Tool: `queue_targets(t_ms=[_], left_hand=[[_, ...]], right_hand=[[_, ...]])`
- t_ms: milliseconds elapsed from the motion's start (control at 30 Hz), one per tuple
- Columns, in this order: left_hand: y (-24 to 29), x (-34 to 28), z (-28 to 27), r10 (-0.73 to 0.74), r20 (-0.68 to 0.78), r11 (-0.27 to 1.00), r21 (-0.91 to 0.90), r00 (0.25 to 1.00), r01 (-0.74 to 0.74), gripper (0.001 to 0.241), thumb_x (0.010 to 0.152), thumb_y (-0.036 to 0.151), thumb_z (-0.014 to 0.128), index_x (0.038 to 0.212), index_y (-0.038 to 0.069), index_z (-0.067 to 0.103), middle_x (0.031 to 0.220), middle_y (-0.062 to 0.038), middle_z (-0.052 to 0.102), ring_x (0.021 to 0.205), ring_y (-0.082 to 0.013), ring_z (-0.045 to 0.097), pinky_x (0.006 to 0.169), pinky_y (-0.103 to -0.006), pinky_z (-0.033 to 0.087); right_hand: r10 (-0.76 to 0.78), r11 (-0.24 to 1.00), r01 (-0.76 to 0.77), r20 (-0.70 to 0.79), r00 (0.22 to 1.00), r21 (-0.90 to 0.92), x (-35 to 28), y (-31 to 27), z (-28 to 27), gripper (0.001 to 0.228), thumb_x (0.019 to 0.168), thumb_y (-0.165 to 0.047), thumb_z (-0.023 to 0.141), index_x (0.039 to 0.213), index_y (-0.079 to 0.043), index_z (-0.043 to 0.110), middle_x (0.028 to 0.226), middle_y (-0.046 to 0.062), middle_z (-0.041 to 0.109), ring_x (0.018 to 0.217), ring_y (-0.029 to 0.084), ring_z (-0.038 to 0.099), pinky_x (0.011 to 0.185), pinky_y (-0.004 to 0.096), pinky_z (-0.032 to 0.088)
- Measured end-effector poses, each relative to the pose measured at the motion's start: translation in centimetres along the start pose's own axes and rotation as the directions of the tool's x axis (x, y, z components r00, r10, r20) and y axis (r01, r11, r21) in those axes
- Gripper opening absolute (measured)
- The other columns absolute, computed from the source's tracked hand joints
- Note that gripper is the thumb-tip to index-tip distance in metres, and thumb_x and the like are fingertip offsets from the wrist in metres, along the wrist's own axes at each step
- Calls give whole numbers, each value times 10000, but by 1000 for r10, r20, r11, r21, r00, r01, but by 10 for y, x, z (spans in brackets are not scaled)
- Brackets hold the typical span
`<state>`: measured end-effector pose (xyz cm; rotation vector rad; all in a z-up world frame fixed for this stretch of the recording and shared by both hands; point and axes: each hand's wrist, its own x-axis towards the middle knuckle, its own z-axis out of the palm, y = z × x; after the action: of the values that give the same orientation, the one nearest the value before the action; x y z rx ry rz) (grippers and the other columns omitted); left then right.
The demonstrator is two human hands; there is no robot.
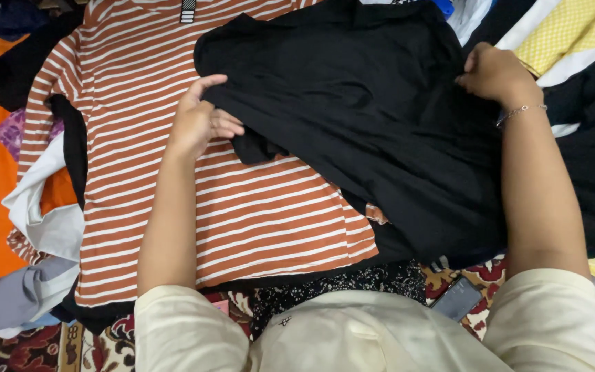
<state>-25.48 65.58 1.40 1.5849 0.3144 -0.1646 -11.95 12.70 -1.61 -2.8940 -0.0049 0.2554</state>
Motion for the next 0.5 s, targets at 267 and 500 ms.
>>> queue_targets(t_ms=[267,500], left_hand=[[-56,52,-45,-43,-58,798,-603,997,-1,312,1022,-14,412,1201,50,660,977,-164,709,907,-288,722,940,-457,652],[-68,74,-64,24,44,765,-644,999,10,190,1002,130,546,1131,128,685,853,-41,720,655,-167,686,647,-323,628]], right_hand=[[47,920,18,156,987,-392,-6,-16,1,362,810,-333,833,1148,-207,799,1234,149,672,1113,402,680,826,519,585],[-185,982,188,-69,980,36,3,10,7,94,1022,-163,631,1094,-133,684,1008,154,737,940,392,669,856,475,458]])
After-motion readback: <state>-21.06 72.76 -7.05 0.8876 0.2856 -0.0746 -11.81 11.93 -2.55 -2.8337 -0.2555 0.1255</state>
